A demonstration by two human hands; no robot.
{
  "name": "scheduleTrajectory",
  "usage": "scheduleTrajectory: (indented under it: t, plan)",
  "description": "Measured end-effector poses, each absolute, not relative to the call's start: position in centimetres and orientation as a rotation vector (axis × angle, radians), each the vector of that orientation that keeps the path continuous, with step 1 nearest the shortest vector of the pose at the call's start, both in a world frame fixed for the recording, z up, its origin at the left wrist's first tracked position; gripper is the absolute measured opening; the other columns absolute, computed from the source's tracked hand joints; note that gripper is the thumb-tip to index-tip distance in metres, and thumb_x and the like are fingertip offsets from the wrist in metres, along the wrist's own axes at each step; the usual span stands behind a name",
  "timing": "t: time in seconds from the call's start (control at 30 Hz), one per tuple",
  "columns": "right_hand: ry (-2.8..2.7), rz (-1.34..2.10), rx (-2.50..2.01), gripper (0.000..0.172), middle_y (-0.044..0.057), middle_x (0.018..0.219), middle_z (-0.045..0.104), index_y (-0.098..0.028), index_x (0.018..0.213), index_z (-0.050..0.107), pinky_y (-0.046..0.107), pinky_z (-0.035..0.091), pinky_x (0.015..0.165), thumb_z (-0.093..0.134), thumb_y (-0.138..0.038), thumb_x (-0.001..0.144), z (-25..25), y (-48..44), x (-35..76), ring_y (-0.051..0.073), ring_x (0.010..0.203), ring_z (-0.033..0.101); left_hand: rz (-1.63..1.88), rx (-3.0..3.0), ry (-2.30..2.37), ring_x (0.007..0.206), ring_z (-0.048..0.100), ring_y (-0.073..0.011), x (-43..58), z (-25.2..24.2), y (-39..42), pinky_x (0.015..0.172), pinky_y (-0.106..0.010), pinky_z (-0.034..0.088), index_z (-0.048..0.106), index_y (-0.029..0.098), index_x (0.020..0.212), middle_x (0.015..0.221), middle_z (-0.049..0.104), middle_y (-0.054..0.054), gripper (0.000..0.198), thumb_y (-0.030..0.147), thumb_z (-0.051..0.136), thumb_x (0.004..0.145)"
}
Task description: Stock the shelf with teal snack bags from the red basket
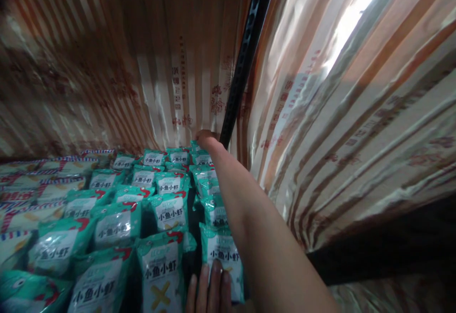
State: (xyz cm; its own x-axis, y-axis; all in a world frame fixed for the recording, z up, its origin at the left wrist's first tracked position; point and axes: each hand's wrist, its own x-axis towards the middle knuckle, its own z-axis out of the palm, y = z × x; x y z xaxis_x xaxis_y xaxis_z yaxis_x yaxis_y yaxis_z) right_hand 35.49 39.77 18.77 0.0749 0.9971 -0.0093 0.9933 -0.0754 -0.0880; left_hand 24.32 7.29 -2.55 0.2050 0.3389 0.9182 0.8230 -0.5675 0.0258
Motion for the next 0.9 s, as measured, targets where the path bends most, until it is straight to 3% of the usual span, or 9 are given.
scheduleTrajectory:
  t: [0.3,0.4,0.63,0.73,0.9]
  plan:
    - [-2.086,-0.078,-2.232,0.033,0.005,0.125,0.062,-0.026,0.120,0.060,0.029,0.046,0.090,0.049,-0.025,0.089,20.2,37.7,35.1,0.023,0.112,0.058,-1.314,-2.104,-1.150,0.137,0.033,-0.0263,23.7,-1.0,6.7,0.117,-0.048,0.024,0.060,0.014,0.120,0.134,0.055,-0.006,0.041,0.018,0.051,0.080]
    - [-2.064,-0.140,-2.277,0.029,0.006,0.120,0.064,-0.025,0.113,0.064,0.031,0.046,0.091,0.048,-0.028,0.089,22.2,36.2,35.2,0.024,0.112,0.059,-1.389,-2.077,-1.186,0.133,0.040,-0.0247,23.6,-0.4,6.6,0.115,-0.045,0.028,0.063,0.013,0.114,0.127,0.061,-0.008,0.039,0.011,0.043,0.081]
    - [-2.089,-0.044,-2.474,0.034,0.013,0.106,0.069,-0.018,0.101,0.071,0.036,0.050,0.084,0.073,-0.027,0.069,24.5,32.5,35.7,0.031,0.101,0.064,-1.423,-2.112,-1.144,0.131,0.042,-0.0253,22.8,0.9,6.4,0.114,-0.043,0.028,0.064,0.009,0.111,0.115,0.068,-0.012,0.037,0.013,0.039,0.084]
    - [-2.093,0.007,-2.483,0.025,0.012,0.096,0.072,-0.016,0.094,0.073,0.030,0.051,0.079,0.072,-0.020,0.069,23.4,31.7,35.5,0.027,0.093,0.067,-1.437,-2.153,-1.194,0.134,0.039,-0.0248,22.7,1.3,6.1,0.115,-0.042,0.027,0.062,0.007,0.115,0.117,0.067,-0.012,0.041,0.009,0.039,0.082]
    - [-2.042,-0.012,-2.433,0.022,0.012,0.102,0.072,-0.018,0.096,0.072,0.027,0.049,0.083,0.065,-0.019,0.076,21.7,31.4,35.5,0.026,0.102,0.064,-1.266,-2.253,-1.161,0.137,0.032,-0.0270,22.1,1.3,5.8,0.118,-0.043,0.019,0.058,0.006,0.122,0.129,0.059,-0.013,0.044,0.019,0.043,0.083]
